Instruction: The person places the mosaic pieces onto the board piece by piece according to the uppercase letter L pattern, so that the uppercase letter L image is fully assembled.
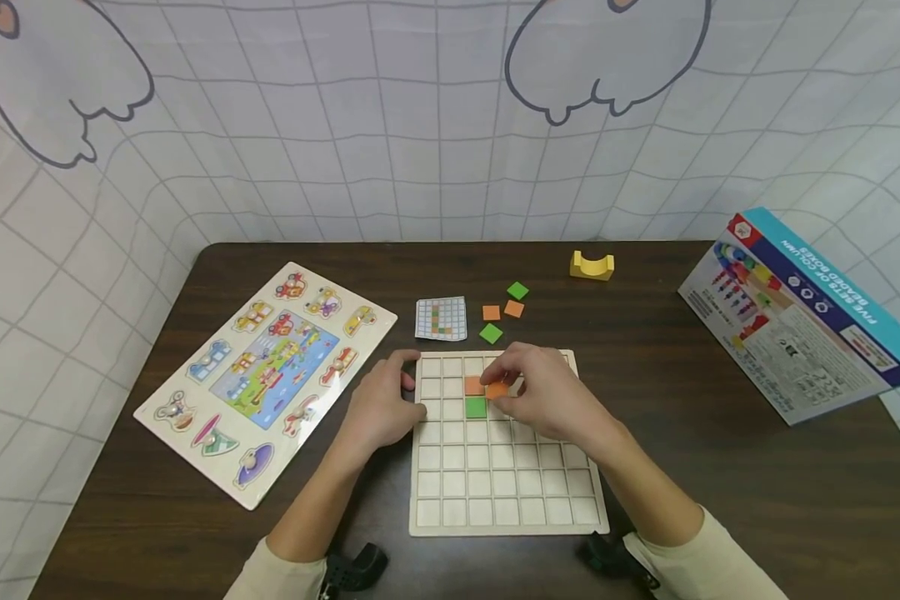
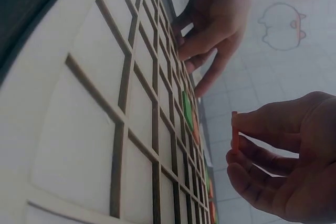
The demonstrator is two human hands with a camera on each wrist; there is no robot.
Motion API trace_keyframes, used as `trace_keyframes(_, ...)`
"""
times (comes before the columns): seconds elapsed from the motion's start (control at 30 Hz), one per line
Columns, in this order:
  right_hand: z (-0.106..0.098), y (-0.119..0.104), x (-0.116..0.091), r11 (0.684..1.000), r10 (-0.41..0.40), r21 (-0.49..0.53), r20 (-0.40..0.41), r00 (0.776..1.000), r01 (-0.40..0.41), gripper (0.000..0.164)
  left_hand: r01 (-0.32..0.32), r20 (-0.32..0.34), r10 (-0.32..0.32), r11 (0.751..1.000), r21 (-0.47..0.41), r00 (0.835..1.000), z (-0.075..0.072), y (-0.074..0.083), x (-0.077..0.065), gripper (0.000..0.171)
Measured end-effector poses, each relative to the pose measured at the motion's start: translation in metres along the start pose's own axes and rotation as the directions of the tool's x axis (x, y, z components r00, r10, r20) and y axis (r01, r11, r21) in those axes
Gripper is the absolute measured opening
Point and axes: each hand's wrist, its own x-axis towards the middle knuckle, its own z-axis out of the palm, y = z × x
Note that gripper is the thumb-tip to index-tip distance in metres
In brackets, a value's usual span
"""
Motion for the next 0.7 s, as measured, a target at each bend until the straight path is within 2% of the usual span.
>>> trace_keyframes(0.4, 0.0036, -0.0057, -0.0043, 0.995, -0.066, -0.075, 0.04, 0.997, 0.068, 0.02, 0.03, 0.018, -0.03, 0.998, -0.05, 0.999, -0.0058, -0.0005, 0.0013, 0.076)
trace_keyframes(0.7, 0.0067, -0.0082, -0.0095, 0.998, -0.008, -0.066, 0.094, 0.996, 0.015, 0.021, 0.042, 0.039, -0.039, 0.996, -0.075, 0.998, -0.0049, -0.0001, 0.0015, 0.076)
